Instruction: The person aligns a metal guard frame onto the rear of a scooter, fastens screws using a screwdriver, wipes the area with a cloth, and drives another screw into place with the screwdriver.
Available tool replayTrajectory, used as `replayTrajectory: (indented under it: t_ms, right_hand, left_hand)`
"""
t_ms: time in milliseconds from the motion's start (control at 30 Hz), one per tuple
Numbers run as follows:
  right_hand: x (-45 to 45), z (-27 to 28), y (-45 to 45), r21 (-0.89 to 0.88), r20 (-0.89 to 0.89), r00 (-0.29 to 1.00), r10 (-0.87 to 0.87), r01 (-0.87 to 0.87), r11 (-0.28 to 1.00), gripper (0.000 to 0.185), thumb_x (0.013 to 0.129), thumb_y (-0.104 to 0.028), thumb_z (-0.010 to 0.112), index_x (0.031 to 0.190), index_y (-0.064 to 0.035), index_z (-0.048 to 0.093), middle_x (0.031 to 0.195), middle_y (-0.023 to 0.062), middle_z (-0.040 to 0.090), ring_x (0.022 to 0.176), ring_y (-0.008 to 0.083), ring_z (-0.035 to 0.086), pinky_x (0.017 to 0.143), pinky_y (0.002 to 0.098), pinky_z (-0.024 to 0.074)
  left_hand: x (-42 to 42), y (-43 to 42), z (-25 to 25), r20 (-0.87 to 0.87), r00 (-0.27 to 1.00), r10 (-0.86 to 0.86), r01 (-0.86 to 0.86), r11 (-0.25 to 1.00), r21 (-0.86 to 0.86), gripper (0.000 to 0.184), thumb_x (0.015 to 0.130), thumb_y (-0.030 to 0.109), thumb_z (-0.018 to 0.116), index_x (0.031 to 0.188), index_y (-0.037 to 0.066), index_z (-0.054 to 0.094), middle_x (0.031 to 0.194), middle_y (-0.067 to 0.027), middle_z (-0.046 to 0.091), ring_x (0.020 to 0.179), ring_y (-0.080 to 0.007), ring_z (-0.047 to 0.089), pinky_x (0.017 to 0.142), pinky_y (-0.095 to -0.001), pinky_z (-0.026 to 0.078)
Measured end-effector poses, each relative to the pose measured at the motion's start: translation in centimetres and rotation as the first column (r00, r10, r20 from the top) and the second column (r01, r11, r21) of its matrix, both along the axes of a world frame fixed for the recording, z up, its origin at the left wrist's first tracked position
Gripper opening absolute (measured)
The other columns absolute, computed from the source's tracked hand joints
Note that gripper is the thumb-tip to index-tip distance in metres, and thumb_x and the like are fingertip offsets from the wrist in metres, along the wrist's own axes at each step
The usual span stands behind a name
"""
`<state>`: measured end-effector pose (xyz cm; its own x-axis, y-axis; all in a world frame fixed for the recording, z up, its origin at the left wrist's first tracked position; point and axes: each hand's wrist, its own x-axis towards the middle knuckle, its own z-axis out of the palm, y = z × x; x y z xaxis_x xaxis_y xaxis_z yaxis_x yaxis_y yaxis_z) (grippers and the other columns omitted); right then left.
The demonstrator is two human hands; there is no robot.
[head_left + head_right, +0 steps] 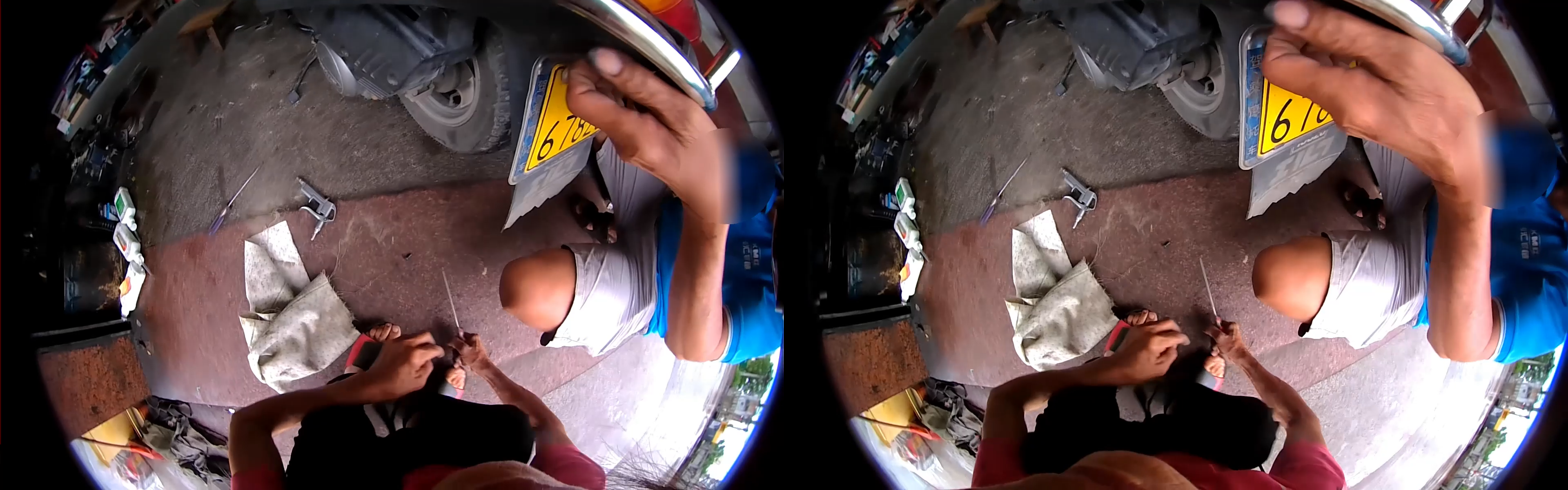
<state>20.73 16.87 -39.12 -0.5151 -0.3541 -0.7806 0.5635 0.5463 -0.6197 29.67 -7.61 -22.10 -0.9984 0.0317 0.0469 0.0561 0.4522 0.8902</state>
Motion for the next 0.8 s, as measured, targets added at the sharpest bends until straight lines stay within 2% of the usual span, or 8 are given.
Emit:
replayTrajectory:
  t_ms: [133,167,300,400,533,600,667,800]
  right_hand:
    - [-2.9,-0.5,-3.6,-0.140,-0.112,0.979,0.169,-0.184,0.973,0.022,0.083,-0.019,0.066,0.071,-0.0039,0.055,0.052,0.0012,0.049,0.041,0.0118,0.050,0.037,0.0285,0.0377]
    - [-3.6,-0.6,-4.5,-0.079,0.012,0.989,0.150,-0.148,0.986,0.019,0.083,-0.020,0.065,0.078,-0.0029,0.057,0.056,0.0025,0.052,0.043,0.0116,0.050,0.037,0.0292,0.0378]
    - [-4.2,-0.8,-5.1,-0.053,0.031,0.991,0.129,-0.127,0.990,0.019,0.080,-0.017,0.066,0.091,-0.0041,0.057,0.061,0.0048,0.054,0.041,0.0135,0.047,0.035,0.0297,0.0374]
    - [-4.8,-0.9,-4.4,-0.023,0.124,0.990,0.070,-0.067,0.997,0.017,0.081,-0.015,0.065,0.073,-0.0028,0.058,0.056,0.0058,0.054,0.038,0.0139,0.049,0.033,0.0304,0.0366]
    - [-4.9,-0.4,-4.7,-0.036,0.101,0.987,0.128,-0.125,0.992,0.012,0.081,-0.012,0.064,0.073,-0.0042,0.059,0.056,0.0056,0.055,0.038,0.0133,0.052,0.032,0.0308,0.0400]
    - [-4.8,-1.2,-4.3,-0.004,-0.204,0.894,0.398,-0.408,0.913,0.008,0.085,-0.007,0.057,0.079,-0.0073,0.062,0.057,0.0043,0.055,0.040,0.0119,0.056,0.033,0.0285,0.0436]
    - [-4.7,-0.8,-4.8,0.043,-0.240,0.885,0.399,-0.401,0.915,0.012,0.085,-0.011,0.057,0.076,-0.0054,0.063,0.058,0.0055,0.057,0.039,0.0129,0.056,0.032,0.0288,0.0433]
    - [-4.7,-0.7,-5.6,0.114,-0.056,0.976,0.212,-0.204,0.972,0.018,0.082,-0.018,0.061,0.072,-0.0021,0.063,0.061,0.0087,0.061,0.038,0.0156,0.055,0.032,0.0304,0.0427]
  left_hand:
    - [1.3,-0.9,1.7,-0.005,0.994,0.111,-0.111,0.994,-0.005,0.018,0.074,0.003,0.059,0.091,0.005,0.064,0.083,-0.0093,0.060,0.068,-0.0303,0.060,0.061,-0.0399,0.047]
    - [2.0,-0.7,2.5,0.049,0.993,0.109,-0.110,0.994,0.015,0.016,0.073,0.003,0.061,0.090,0.005,0.064,0.082,-0.0092,0.060,0.068,-0.0305,0.061,0.060,-0.0398,0.049]
    - [4.6,-1.2,6.2,0.092,0.993,0.075,-0.080,0.995,0.058,0.026,0.068,-0.003,0.064,0.092,0.006,0.069,0.081,-0.0118,0.063,0.069,-0.0296,0.064,0.059,-0.0358,0.053]
    - [6.5,-0.8,3.5,0.141,0.983,0.121,-0.128,0.991,0.036,0.020,0.073,0.005,0.066,0.093,0.008,0.068,0.083,-0.0105,0.062,0.075,-0.0319,0.064,0.063,-0.0389,0.054]
    - [10.3,-2.2,-1.2,0.265,0.952,0.156,-0.204,0.965,0.165,0.023,0.076,0.005,0.063,0.098,0.008,0.069,0.098,-0.0136,0.068,0.087,-0.0327,0.065,0.075,-0.0399,0.053]
    - [11.7,-3.4,-2.2,0.394,0.888,0.236,-0.302,0.946,0.114,0.023,0.080,0.011,0.064,0.102,0.009,0.070,0.095,-0.0151,0.069,0.090,-0.0315,0.066,0.077,-0.0389,0.052]
    - [14.3,-3.9,-5.0,0.488,0.815,0.311,-0.426,0.893,0.142,0.023,0.078,0.013,0.068,0.100,0.007,0.070,0.094,-0.0155,0.069,0.088,-0.0304,0.066,0.076,-0.0375,0.052]
    - [16.7,-4.8,-8.9,0.545,0.791,0.279,-0.438,0.880,0.185,0.025,0.074,0.013,0.070,0.098,0.007,0.070,0.090,-0.0141,0.070,0.083,-0.0291,0.066,0.073,-0.0376,0.052]
